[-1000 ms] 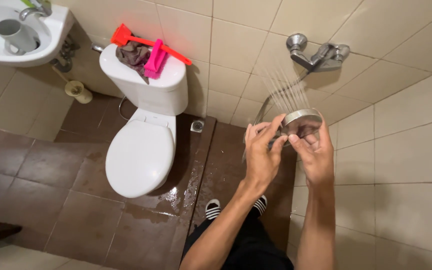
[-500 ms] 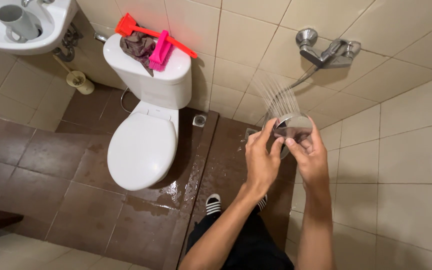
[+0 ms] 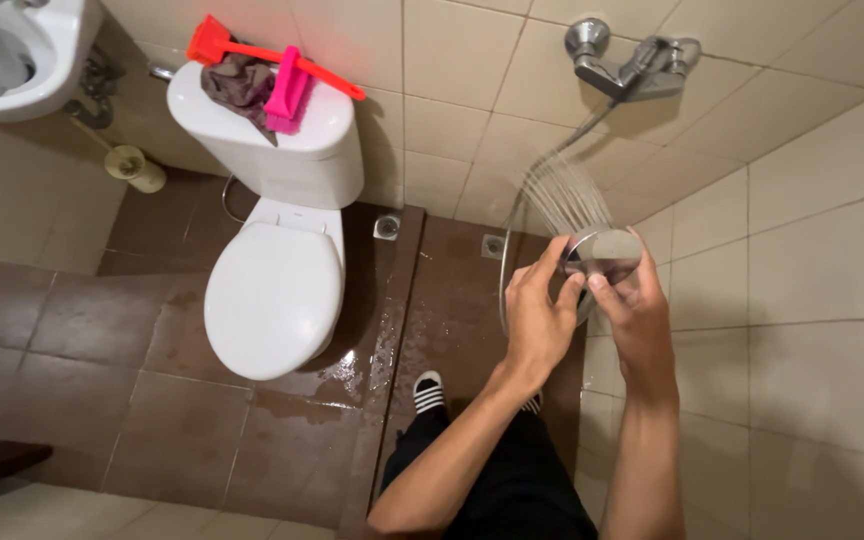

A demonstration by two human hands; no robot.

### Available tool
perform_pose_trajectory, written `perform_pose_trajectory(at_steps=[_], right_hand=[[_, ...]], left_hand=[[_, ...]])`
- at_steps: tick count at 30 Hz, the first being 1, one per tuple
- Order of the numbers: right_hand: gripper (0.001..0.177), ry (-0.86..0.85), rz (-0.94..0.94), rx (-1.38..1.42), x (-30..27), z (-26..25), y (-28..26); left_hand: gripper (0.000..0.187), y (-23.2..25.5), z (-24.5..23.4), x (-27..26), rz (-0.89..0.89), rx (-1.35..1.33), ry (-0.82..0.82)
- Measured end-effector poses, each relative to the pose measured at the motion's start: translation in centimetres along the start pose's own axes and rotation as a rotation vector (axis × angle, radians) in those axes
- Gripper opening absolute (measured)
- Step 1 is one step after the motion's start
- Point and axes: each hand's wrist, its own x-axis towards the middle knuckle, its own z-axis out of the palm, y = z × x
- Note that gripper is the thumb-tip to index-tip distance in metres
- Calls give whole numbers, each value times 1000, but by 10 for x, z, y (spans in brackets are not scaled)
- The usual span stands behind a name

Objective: Inspecting and cleaning a handheld shower head while water is running.

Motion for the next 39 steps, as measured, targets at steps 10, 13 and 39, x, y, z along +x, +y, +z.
perform_pose_trajectory(at_steps=[10, 13, 39], right_hand=[[68, -15, 48, 14, 2, -46, 17], [70, -55, 53, 32, 5, -65, 27], [71, 336, 148, 91, -17, -231, -13]], left_hand=[[41, -8, 34, -5, -139, 38, -133], [46, -19, 49, -13, -30, 181, -84], [57, 53, 213, -35, 56, 143, -323]])
